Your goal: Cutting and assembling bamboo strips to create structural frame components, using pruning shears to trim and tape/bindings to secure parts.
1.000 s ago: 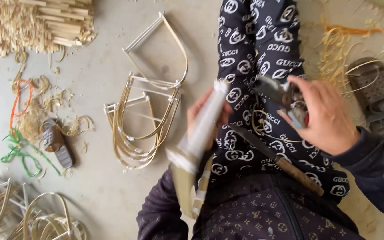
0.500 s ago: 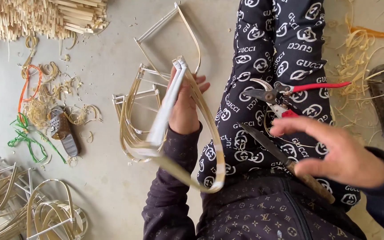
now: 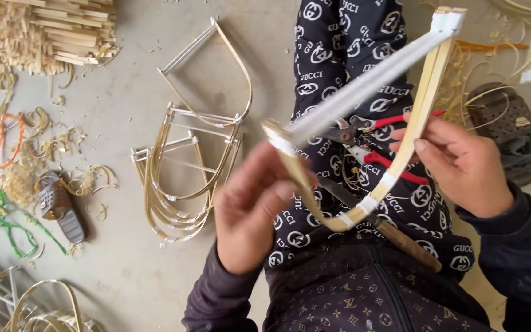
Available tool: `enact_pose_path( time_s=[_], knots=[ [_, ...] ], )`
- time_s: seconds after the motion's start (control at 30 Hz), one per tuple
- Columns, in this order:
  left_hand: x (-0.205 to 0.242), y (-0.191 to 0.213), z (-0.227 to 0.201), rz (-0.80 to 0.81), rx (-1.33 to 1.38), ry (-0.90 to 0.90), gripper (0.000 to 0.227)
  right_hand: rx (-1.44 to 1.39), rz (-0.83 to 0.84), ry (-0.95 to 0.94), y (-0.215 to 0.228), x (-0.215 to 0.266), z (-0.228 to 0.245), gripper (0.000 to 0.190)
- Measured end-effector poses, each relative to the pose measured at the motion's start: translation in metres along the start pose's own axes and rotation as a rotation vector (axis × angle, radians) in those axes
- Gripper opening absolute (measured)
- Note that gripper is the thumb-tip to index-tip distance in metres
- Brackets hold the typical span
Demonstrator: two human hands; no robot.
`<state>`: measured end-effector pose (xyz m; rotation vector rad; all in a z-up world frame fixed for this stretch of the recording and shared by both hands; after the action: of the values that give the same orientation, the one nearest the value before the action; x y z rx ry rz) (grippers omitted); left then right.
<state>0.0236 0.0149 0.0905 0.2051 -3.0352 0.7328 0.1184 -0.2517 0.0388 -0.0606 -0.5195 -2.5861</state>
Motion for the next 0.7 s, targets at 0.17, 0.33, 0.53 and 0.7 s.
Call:
enact_pose_path(
  time_s=[0.17, 0.33, 0.53, 0.7],
  knots=[
    [0.016, -0.054, -0.012, 0.324, -0.067, 0.067, 0.033, 0.085, -0.017, 0.038, -0.004, 0.001, -0.008, 0.033],
    [0.014, -0.069, -0.017, 0.426, -0.147, 0.059, 0.028, 0.113, -0.031, -0.014, -0.002, 0.004, -0.012, 0.03],
    [0.016, -0.06, -0.013, 0.412, -0.163, 0.058, 0.023, -0.054, -0.029, 0.006, -0.002, 0.003, 0.005, 0.031],
    [-0.003, -0.037, 0.042, 0.344, -0.217, 0.141, 0.038, 0.079, -0.132, 0.066, 0.009, 0.01, 0.029, 0.026]
  ],
)
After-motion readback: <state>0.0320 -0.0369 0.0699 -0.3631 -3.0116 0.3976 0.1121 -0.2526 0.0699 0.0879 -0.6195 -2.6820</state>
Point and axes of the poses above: each hand's wrist, its own x-axis away from the middle knuckle, its own y-axis out of the back of the hand, z = x × y, the point moved 9 cm from there along -x, towards the middle knuckle, and after that the axes turned 4 degrees about z, right-handed, at the moved point
